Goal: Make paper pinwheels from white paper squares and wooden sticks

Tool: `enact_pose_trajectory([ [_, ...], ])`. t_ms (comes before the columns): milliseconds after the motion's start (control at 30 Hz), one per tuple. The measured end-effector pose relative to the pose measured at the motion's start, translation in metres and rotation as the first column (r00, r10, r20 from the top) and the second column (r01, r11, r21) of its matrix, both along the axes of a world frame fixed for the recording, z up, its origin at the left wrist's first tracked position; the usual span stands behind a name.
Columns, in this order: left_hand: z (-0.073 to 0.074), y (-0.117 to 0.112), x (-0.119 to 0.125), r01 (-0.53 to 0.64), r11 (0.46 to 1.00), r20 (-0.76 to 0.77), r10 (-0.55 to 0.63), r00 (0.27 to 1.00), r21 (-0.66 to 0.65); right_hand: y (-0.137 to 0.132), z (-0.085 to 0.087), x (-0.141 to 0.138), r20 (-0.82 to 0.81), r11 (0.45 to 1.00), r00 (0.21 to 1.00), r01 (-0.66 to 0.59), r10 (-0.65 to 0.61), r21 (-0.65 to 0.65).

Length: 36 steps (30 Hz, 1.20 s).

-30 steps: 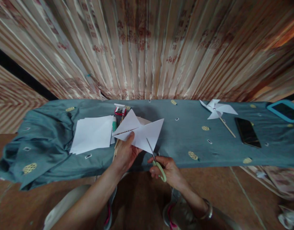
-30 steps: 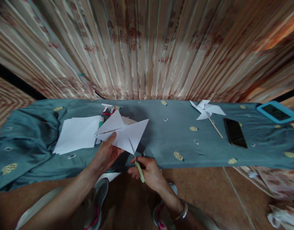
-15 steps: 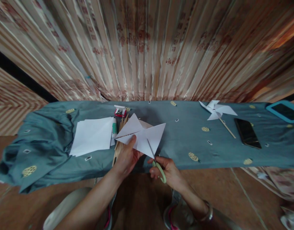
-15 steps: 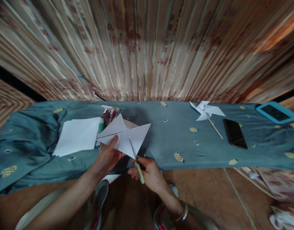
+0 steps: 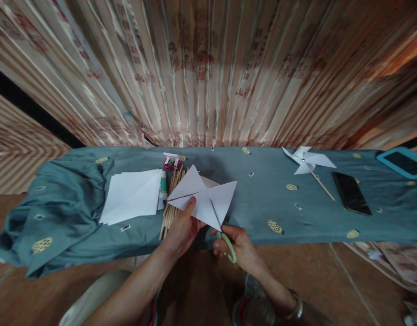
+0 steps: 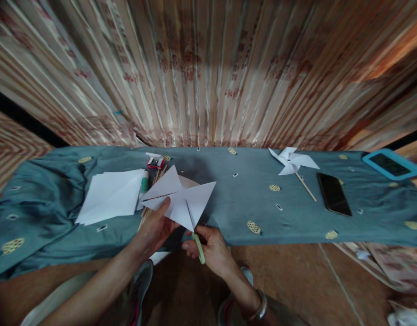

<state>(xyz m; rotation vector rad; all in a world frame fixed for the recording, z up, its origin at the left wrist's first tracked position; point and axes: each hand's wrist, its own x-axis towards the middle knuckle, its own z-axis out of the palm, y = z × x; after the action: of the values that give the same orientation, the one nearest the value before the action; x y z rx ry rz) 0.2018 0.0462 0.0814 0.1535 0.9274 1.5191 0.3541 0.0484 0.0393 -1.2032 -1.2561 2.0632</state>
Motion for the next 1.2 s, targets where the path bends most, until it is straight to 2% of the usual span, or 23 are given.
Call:
enact_pose_trajectory([
  [500,0.0031,-0.0023,0.0026,-0.003,0.999,-0.015,0.003,1.000,-0.034,-0.0006,-0.0002,-0.0020,-0.010,0.998,0.998,0.062,-0.062,-0.019],
  [867,-0.0018,-0.0031,0.0029,0.017,0.999,0.004,-0.017,1.000,-0.036,-0.0003,-0.0042,0.0004,-0.015,0.999,0.998,0.055,-0.055,0.000],
  [1200,0.0017,-0.0016,0.0032,0.006,0.999,0.002,-0.006,1.000,-0.047,0.0006,-0.0068,0.0012,-0.027,1.000,1.000,0.008,-0.007,0.012],
])
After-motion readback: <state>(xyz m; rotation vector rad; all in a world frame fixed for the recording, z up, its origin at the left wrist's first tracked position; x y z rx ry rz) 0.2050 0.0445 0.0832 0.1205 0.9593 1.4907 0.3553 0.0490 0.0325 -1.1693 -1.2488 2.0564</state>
